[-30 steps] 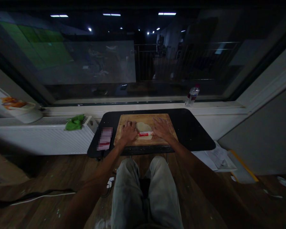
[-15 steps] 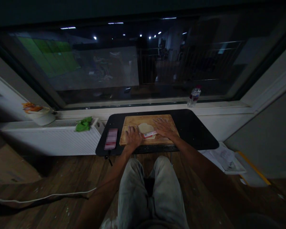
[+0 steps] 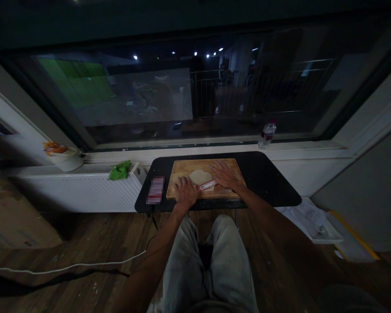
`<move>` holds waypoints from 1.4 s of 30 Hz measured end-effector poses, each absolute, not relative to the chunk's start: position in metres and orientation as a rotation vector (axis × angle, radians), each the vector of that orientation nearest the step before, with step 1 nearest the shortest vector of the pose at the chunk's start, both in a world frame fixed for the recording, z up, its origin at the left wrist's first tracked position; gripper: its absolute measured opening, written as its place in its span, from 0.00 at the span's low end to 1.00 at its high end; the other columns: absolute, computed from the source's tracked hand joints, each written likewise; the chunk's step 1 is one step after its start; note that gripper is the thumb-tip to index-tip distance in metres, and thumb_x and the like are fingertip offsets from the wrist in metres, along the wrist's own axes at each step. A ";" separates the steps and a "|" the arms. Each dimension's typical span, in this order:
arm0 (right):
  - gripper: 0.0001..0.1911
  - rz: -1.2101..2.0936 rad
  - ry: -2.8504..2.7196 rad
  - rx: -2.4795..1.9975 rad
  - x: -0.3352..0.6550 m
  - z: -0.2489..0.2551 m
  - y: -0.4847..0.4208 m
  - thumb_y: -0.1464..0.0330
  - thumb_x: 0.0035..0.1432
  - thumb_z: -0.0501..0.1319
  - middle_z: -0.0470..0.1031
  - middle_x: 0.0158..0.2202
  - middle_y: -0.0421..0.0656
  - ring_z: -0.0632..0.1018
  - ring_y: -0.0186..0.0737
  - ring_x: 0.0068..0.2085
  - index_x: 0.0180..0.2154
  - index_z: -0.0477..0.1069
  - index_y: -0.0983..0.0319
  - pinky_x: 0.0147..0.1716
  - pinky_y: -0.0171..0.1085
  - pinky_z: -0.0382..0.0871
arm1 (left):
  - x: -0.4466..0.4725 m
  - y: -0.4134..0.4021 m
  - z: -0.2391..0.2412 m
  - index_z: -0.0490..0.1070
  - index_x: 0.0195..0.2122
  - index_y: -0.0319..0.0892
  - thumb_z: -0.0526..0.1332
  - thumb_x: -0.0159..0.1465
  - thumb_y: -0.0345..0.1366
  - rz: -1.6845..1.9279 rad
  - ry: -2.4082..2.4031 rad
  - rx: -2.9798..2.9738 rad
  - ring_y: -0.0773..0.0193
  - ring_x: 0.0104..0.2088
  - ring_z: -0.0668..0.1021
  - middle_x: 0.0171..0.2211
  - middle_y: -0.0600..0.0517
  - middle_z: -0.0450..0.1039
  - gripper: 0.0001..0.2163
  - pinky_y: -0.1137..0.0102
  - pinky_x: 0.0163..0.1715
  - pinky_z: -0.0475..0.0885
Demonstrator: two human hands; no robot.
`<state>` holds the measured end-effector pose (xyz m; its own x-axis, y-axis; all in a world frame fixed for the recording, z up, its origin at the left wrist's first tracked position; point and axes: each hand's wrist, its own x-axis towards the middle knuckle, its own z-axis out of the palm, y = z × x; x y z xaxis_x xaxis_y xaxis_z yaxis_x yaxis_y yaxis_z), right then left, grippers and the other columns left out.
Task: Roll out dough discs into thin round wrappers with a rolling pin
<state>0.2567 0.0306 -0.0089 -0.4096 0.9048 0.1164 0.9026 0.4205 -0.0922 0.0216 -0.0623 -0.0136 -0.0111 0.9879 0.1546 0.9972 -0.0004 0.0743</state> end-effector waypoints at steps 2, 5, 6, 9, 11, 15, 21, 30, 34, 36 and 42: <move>0.35 0.008 -2.523 -1.565 0.257 -0.009 0.032 0.59 0.79 0.56 0.56 0.86 0.42 0.54 0.52 0.85 0.82 0.61 0.51 0.84 0.58 0.42 | 0.023 -0.066 -0.016 0.66 0.78 0.28 0.48 0.81 0.41 -0.261 -2.179 -2.160 0.32 0.81 0.65 0.78 0.26 0.66 0.30 0.38 0.75 0.66; 0.34 0.000 -2.566 -1.490 0.257 -0.009 0.035 0.61 0.79 0.55 0.59 0.85 0.42 0.53 0.52 0.86 0.82 0.62 0.51 0.84 0.59 0.40 | 0.027 -0.072 -0.018 0.67 0.78 0.31 0.49 0.81 0.41 -0.296 -2.149 -2.146 0.31 0.80 0.66 0.78 0.26 0.66 0.30 0.36 0.74 0.67; 0.34 -0.004 -2.578 -1.479 0.257 -0.009 0.036 0.61 0.79 0.55 0.59 0.85 0.42 0.52 0.52 0.86 0.82 0.62 0.51 0.84 0.59 0.40 | 0.028 -0.074 -0.019 0.68 0.78 0.31 0.50 0.81 0.41 -0.311 -2.145 -2.136 0.31 0.80 0.66 0.77 0.27 0.67 0.30 0.35 0.74 0.67; 0.35 -0.033 -2.570 -1.500 0.254 -0.007 0.040 0.62 0.78 0.57 0.57 0.85 0.44 0.54 0.54 0.85 0.81 0.63 0.51 0.84 0.60 0.42 | 0.033 -0.078 -0.021 0.69 0.77 0.32 0.49 0.81 0.41 -0.361 -2.162 -2.098 0.33 0.80 0.67 0.76 0.28 0.70 0.29 0.36 0.74 0.68; 0.34 -0.049 -2.568 -1.501 0.252 -0.005 0.041 0.63 0.77 0.58 0.57 0.85 0.45 0.56 0.55 0.85 0.81 0.65 0.51 0.83 0.61 0.44 | 0.036 -0.081 -0.021 0.70 0.77 0.33 0.49 0.82 0.40 -0.393 -2.173 -2.082 0.34 0.79 0.68 0.75 0.29 0.71 0.28 0.37 0.74 0.69; 0.34 -0.051 -2.609 -1.492 0.247 -0.001 0.044 0.63 0.79 0.57 0.57 0.85 0.48 0.56 0.55 0.85 0.82 0.63 0.52 0.82 0.61 0.45 | 0.043 -0.089 -0.020 0.70 0.76 0.30 0.46 0.83 0.40 -0.416 -2.202 -2.077 0.35 0.80 0.68 0.76 0.28 0.69 0.29 0.39 0.75 0.68; 0.35 -0.054 -2.643 -1.445 0.235 0.001 0.060 0.61 0.80 0.58 0.57 0.85 0.51 0.58 0.56 0.84 0.82 0.61 0.54 0.82 0.63 0.45 | 0.050 -0.098 -0.023 0.68 0.78 0.30 0.47 0.83 0.42 -0.436 -2.257 -2.080 0.33 0.80 0.66 0.76 0.27 0.69 0.30 0.38 0.74 0.70; 0.32 -0.029 -2.549 -1.571 0.244 -0.007 0.041 0.59 0.83 0.51 0.61 0.84 0.46 0.59 0.52 0.83 0.82 0.63 0.54 0.83 0.57 0.47 | 0.019 -0.070 -0.018 0.71 0.76 0.38 0.50 0.82 0.43 -0.379 -2.096 -2.195 0.35 0.80 0.66 0.75 0.33 0.71 0.27 0.39 0.75 0.67; 0.31 -0.080 -2.477 -1.641 0.248 -0.010 0.014 0.57 0.83 0.50 0.61 0.84 0.44 0.60 0.57 0.83 0.80 0.66 0.50 0.82 0.63 0.50 | -0.003 -0.042 -0.009 0.73 0.73 0.39 0.50 0.82 0.40 -0.344 -1.992 -2.325 0.39 0.77 0.70 0.72 0.35 0.75 0.24 0.41 0.75 0.66; 0.32 -0.108 -2.442 -1.666 0.247 -0.012 0.002 0.57 0.83 0.49 0.63 0.83 0.48 0.61 0.60 0.83 0.81 0.66 0.53 0.81 0.65 0.51 | -0.011 -0.027 -0.006 0.75 0.70 0.40 0.51 0.81 0.39 -0.325 -1.922 -2.414 0.41 0.75 0.71 0.72 0.37 0.75 0.23 0.43 0.74 0.67; 0.32 -0.122 -2.403 -1.693 0.244 -0.021 -0.013 0.58 0.83 0.50 0.64 0.82 0.53 0.61 0.63 0.82 0.80 0.66 0.57 0.81 0.69 0.49 | -0.025 0.010 -0.008 0.74 0.71 0.45 0.51 0.81 0.36 -0.381 -1.881 -2.543 0.46 0.75 0.70 0.72 0.41 0.75 0.22 0.47 0.75 0.67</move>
<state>0.2439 -0.0129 -0.0206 -0.3247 0.9225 0.2088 0.9389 0.3410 -0.0469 -0.0246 0.0105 -0.0083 0.2748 0.9473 0.1646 0.9366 -0.3024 0.1768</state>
